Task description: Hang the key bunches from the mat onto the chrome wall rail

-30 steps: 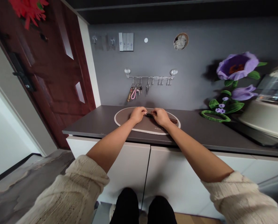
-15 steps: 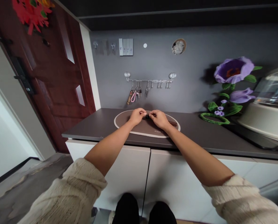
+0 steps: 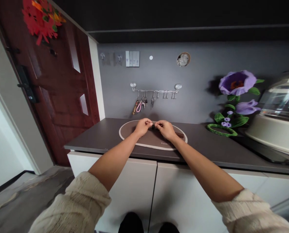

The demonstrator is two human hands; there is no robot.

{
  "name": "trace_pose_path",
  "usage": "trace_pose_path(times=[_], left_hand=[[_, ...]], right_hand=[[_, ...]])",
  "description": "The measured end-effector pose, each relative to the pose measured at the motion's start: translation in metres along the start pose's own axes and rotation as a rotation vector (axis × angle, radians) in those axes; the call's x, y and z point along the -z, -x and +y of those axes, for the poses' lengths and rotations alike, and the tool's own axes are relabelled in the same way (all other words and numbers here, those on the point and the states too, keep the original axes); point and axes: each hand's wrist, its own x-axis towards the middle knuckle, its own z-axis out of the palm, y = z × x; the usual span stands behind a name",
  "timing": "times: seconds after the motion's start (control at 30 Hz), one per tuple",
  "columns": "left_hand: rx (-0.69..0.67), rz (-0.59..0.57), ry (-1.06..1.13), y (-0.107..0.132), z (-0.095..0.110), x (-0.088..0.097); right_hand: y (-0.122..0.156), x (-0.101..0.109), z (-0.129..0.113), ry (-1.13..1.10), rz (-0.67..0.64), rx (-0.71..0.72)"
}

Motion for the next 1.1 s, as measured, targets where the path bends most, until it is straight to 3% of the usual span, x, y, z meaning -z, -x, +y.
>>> trace_pose_path(times=[0.17,0.4,0.57,0.87,1.1], left_hand=[[-0.034,-0.004,-0.026,-0.001,-0.002,-0.002],[-0.129,0.009,-0.258,-0.001,-0.003,-0.001],[-0.094,0.013,-0.376,-0.001,-0.004,-0.001],[-0.026,-0.061,-0.395,-0.004,-0.011,-0.005],[-0.027,-0.076,-0.393,-0.005,-0.014,-0.006]], right_hand=[[0.0,0.001,0.003,-0.037,0.025,0.002],[0.0,0.006,0.001,-0.116,0.083,-0.043],[-0.008,0.006,0.009,-0.297,0.106,-0.117],[-0.058,0.017,0.009,-0.556,0.202,-0.263],[-0.109,0.021,0.01,-0.59,0.29,-0.302]])
